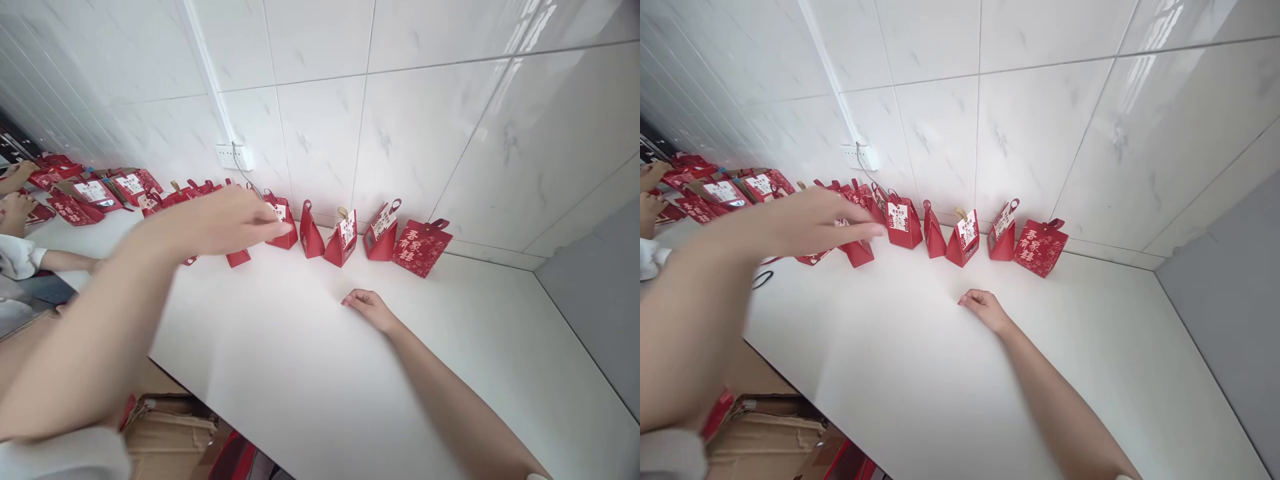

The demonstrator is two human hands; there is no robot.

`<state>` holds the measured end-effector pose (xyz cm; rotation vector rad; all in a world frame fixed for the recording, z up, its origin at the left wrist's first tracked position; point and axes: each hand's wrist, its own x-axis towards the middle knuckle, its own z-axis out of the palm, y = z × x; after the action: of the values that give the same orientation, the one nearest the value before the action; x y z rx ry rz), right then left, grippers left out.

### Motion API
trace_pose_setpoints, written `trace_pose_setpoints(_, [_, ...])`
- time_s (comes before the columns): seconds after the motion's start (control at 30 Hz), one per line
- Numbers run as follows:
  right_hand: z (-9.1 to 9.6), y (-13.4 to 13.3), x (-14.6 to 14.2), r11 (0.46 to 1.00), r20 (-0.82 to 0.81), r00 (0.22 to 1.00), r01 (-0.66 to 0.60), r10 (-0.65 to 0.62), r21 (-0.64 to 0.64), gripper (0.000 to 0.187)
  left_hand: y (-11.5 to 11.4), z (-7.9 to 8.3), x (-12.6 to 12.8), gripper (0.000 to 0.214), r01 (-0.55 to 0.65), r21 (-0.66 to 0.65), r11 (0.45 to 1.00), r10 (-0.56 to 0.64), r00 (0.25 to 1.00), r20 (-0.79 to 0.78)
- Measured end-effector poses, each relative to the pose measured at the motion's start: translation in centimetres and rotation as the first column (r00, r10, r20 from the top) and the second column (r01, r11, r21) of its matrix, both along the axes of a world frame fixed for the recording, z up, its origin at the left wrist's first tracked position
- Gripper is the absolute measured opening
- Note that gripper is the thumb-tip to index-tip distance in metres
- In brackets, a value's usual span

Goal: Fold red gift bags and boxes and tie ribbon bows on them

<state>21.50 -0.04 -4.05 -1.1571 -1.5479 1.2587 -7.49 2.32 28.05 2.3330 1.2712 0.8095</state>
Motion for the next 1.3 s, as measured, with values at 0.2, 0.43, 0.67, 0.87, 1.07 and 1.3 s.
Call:
trace_pose_setpoints(0.2, [0.0, 0.3, -0.2, 1.0, 0.013, 1.0, 0.011, -0.012, 0.025, 0.039, 5.3, -9.6, 13.4, 0.036, -0.178, 0.091, 0.98, 0.161, 0.973, 0.163])
trace_pose_setpoints(0.43, [0.1, 0.5, -0.4, 0.997, 0.019, 0.999, 0.044, -0.046, 0.07, 0.038, 10.4, -19.5, 16.5, 0.026, -0.239, -0.065, 0.969, 0.247, 0.95, 0.192])
trace_pose_setpoints(0.67, [1.6, -0.7, -1.3, 0.921, -0.104, 0.934, 0.354, -0.341, 0.161, 0.043, 8.0, -15.1, 10.8, 0.021, 0.138, -0.204, 0.969, -0.141, 0.99, 0.0])
trace_pose_setpoints(0.87, [8.0, -1.6, 0.0, 0.721, -0.21, 0.823, 0.565, -0.528, 0.402, 0.033, 2.4, -12.8, 8.6, 0.027, 0.213, -0.191, 0.958, -0.26, 0.928, -0.266])
trace_pose_setpoints(1.07, [14.5, -0.9, 2.0, 0.88, 0.129, 0.981, 0.071, -0.148, 0.469, 0.031, 0.7, -12.7, 8.4, 0.026, 0.227, -0.163, 0.96, -0.271, 0.9, -0.34])
trace_pose_setpoints(1.3, [13.1, -1.0, 0.9, 0.862, 0.363, 0.928, -0.114, -0.086, 0.494, 0.015, 0.7, -13.2, 9.5, 0.03, 0.199, -0.19, 0.961, -0.243, 0.939, -0.243])
